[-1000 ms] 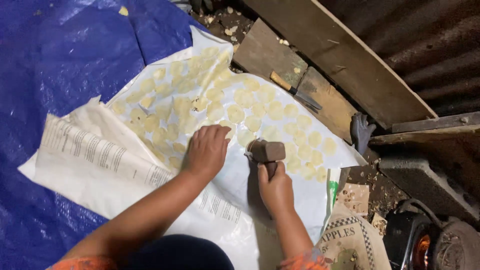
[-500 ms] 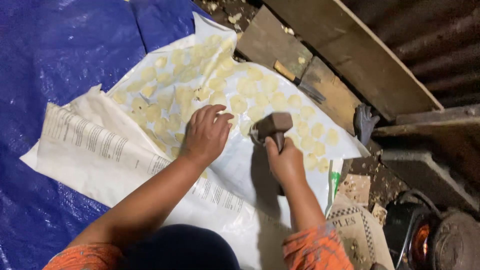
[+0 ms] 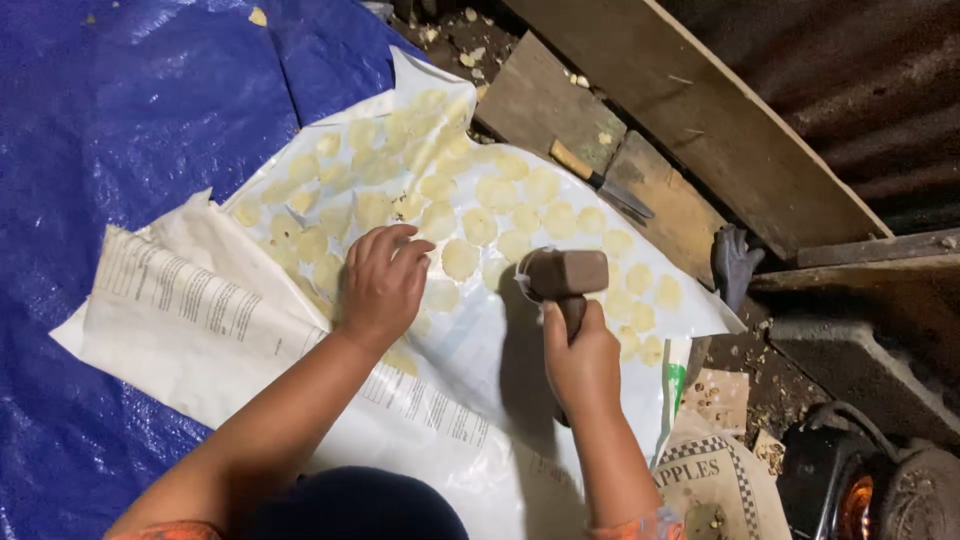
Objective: Processing seeds by cracking them with a stone and flattening them with a wooden mallet to make crackers
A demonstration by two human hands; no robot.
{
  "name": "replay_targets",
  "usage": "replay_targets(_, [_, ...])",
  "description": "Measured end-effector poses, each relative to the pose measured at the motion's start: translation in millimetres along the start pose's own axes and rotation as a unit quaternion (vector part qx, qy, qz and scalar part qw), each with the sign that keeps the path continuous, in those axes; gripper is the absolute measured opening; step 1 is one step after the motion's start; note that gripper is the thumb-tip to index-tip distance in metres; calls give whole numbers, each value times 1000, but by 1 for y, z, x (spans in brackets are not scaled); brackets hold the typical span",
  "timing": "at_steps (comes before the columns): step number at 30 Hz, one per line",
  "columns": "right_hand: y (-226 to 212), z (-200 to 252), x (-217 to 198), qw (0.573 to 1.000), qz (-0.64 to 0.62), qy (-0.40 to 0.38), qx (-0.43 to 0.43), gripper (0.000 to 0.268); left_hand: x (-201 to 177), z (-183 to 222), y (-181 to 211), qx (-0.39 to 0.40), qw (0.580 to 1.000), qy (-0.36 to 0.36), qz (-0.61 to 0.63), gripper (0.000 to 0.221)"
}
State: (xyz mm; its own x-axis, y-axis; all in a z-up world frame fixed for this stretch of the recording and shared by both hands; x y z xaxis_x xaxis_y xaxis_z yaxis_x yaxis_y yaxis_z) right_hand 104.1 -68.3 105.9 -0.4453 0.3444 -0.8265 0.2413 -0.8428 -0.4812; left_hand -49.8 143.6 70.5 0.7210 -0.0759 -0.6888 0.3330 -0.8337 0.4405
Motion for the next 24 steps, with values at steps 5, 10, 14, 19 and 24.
replay_targets(5, [36,-10,39,998,-56,10,28,49,12,-30,-1,8,999,7,31,18])
replay_targets(10, [31,26,13,1000,-24,-9,-9,45,111,-96,10,90,976,-157,123,38])
replay_targets(14, [160,80,71,999,1,39,-1,36,183,-153,8,39,928,-363,79,57])
replay_targets(19, [198,114,86,1000,-2,24,2,32,267,-181,-17,57,899,-433,25,51])
replay_targets(24, [136,102,44,995,-87,12,45,44,309,-194,-63,77,861,-499,-50,37])
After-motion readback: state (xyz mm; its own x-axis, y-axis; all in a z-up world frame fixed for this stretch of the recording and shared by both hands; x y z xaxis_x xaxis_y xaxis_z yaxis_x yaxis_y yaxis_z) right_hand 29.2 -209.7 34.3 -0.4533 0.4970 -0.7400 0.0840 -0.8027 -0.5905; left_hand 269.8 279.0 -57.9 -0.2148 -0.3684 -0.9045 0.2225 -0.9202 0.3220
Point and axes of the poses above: each hand's wrist, its own z-axis away from the middle knuckle, its own x-axis out of the palm, y = z × x, the point moved 8 cm from there along -z, towards the middle knuckle, and after that the axes turned 2 degrees about -x, right-handed, at the moved point
